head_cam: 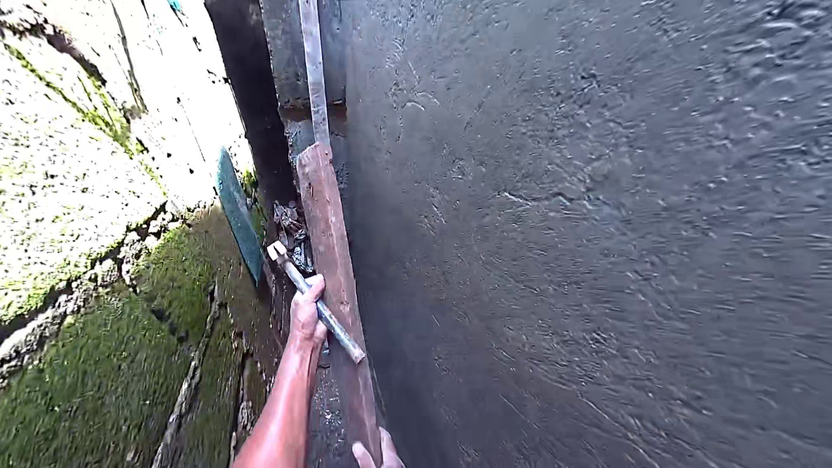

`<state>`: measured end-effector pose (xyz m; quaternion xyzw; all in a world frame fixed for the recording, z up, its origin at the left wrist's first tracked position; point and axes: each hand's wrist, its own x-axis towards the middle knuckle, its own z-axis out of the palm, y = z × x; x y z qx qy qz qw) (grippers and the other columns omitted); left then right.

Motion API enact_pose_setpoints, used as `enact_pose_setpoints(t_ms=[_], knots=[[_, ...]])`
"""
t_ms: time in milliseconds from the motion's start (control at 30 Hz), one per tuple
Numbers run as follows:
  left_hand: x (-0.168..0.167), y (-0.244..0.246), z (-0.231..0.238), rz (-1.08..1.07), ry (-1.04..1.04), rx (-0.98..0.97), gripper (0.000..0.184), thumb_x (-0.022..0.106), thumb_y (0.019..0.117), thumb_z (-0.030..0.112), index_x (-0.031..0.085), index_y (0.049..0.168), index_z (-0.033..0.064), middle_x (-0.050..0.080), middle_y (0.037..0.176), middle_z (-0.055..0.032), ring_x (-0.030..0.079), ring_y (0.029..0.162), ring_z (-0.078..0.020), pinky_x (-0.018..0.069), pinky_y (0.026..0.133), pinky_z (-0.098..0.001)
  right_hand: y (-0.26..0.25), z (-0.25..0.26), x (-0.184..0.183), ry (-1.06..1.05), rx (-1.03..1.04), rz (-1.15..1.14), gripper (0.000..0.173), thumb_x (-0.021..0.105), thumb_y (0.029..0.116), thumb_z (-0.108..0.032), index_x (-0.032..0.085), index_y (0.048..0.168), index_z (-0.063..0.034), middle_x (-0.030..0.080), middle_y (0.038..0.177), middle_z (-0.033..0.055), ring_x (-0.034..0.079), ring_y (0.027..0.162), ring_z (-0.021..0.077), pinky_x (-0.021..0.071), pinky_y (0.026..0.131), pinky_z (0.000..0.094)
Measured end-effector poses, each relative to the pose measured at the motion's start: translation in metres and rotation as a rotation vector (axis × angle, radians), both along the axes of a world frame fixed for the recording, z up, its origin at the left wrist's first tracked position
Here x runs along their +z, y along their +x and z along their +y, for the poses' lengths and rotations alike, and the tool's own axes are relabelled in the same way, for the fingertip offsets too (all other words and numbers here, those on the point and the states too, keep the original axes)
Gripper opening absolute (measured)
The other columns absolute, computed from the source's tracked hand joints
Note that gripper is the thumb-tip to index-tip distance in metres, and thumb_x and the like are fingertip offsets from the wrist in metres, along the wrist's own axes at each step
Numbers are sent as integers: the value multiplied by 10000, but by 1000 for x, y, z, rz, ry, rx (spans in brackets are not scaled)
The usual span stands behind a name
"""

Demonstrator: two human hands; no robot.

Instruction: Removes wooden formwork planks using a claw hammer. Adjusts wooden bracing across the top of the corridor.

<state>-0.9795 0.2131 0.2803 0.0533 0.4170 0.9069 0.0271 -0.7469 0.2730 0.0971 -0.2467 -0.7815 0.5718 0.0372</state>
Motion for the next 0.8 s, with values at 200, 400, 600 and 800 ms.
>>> enact_pose_setpoints(t_ms=[200,400,600,800], knots=[[96,-31,8,85,-151,42,236,631,1011,160,611,1211,38,674,929,-70,658,775,-140,591,700,-331,-53,17,70,177,-210,241,604,638,955,-468,631,1322,11,748,1031,186,733,962,329,570,878,577],[147,-39,-1,228,-311,89,331,696,953,60,624,1277,60,691,1209,-106,687,1084,-206,602,810,-353,-119,56,126,244,-196,384,523,600,979,-508,699,1152,-24,726,842,129,716,785,277,572,763,541],[138,-80,4,202,-251,8,363,650,1001,98,578,1354,61,702,1236,-122,702,1105,-249,615,847,-413,-195,67,160,138,-147,481,697,481,966,-714,688,1186,-87,718,862,98,698,733,212,587,686,493],[153,-161,12,309,-274,-63,393,594,1035,163,548,1418,89,696,1118,-93,701,966,-184,613,800,-360,-330,63,202,127,-127,674,631,537,955,-659,695,1156,-82,721,872,24,693,767,101,597,734,383]])
